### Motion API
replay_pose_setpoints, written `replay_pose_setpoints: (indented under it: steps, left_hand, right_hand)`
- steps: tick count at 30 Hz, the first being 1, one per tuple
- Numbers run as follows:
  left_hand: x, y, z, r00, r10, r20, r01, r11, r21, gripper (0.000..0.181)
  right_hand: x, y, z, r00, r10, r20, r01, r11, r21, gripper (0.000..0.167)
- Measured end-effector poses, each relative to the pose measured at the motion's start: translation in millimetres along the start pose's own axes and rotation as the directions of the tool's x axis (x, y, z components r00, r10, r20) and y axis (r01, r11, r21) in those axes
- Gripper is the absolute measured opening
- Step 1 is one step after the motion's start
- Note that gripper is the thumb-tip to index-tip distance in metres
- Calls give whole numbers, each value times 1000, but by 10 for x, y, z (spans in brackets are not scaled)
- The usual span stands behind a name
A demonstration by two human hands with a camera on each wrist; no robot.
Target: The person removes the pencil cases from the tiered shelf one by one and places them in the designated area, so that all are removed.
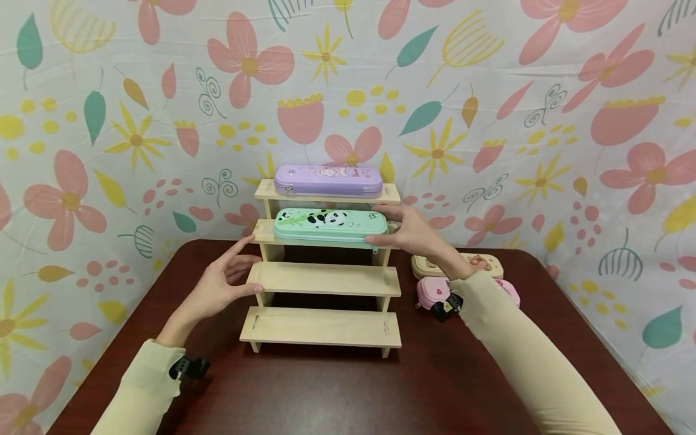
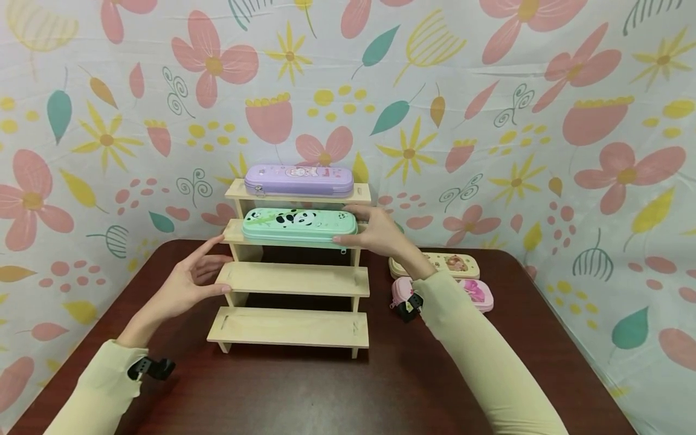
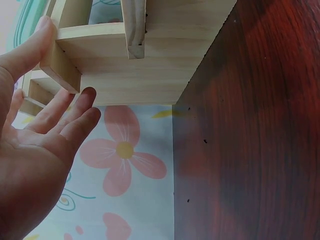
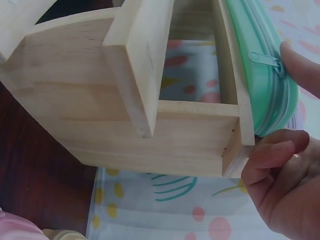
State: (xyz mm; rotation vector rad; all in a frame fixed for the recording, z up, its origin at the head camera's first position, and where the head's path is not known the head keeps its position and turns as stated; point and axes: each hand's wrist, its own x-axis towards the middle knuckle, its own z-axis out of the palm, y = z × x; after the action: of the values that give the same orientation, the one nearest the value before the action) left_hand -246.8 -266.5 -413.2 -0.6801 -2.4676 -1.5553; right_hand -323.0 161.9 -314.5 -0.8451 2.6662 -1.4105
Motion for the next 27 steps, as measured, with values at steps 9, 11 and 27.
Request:
replay_pose_setpoints:
  steps: [9,11,27]
  left_hand:
    - [-1,0,1,1000,1,2,0,1000,-4,103]
    - [4,-3,-3,1000,-1,3,1,1000,-3,103]
    - [-3,-7,2,1000,6,-2,-6,1000,5,103]
  right_hand:
    - [-31,3,6,1000,13,12,-14,999,48,74]
    - [-34,3,7,1000,20,15,-21,998,56,75]
    - [-70,-7,-1,999,38,15,-39,997,72,79]
